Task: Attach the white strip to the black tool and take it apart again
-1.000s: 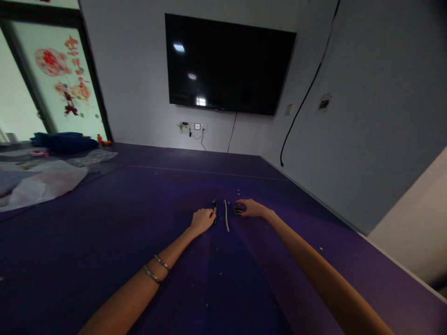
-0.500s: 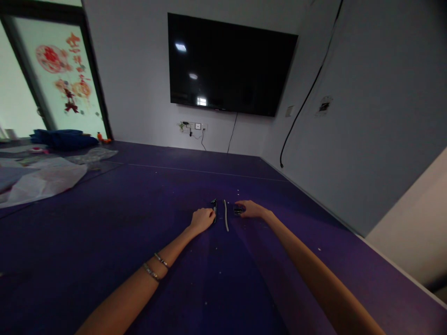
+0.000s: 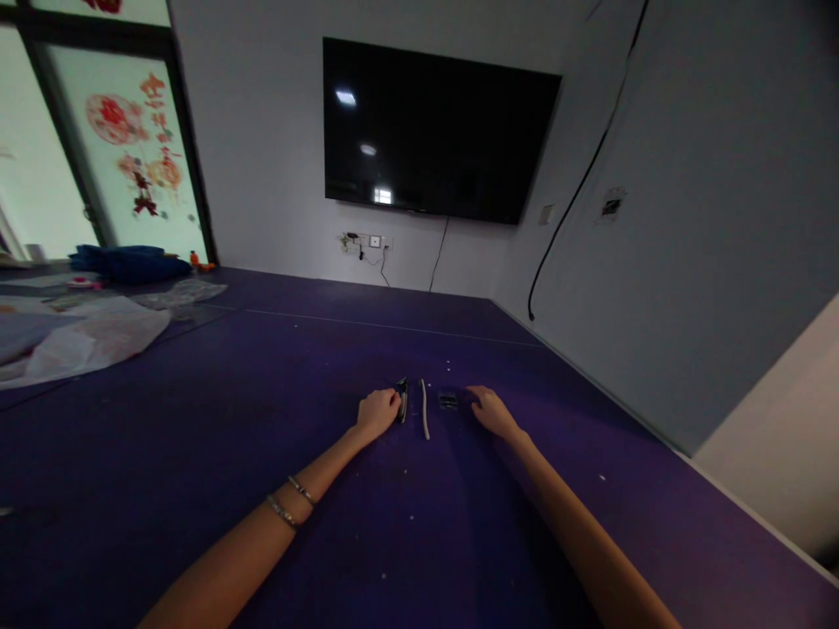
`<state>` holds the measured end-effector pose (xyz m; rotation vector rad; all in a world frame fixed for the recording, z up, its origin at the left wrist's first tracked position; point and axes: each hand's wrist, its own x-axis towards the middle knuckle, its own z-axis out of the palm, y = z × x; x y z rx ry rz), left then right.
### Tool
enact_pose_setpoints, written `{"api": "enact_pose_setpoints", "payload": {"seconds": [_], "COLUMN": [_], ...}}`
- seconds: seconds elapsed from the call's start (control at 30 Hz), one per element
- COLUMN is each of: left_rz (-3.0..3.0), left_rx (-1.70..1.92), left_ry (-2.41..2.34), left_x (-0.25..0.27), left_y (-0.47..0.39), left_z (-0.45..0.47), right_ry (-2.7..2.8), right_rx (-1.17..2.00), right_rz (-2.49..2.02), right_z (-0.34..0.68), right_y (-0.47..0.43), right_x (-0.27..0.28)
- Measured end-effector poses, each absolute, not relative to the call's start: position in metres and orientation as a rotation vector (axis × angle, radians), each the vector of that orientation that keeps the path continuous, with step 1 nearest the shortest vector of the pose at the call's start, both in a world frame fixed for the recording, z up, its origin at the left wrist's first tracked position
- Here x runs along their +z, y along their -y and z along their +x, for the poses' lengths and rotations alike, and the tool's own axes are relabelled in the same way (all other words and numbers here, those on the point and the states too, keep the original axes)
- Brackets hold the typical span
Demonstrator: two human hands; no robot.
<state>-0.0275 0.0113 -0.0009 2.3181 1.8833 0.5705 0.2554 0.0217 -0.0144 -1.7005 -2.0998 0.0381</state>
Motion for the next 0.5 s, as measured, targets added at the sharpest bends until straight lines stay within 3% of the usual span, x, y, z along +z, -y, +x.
{"api": "enact_pose_setpoints", "payload": {"seconds": [0.2,0.5], "left_rz": [2.424,2.480], "left_rx": [0.713,0.472], "left_ry": [-2.042,-2.077], "left_x": [-0.007,-0.026], "left_y": [-0.023,-0.038], "left_z": [-0.041,-0.054], "right_ry": [2.084,2.074], "right_rx": [-0.051,-0.069], "right_rz": [-1.832,-1.832], "right_z": [0.255,0.253], "right_y": [-0.008,-0.005], "right_x": [-0.023,-0.023]}}
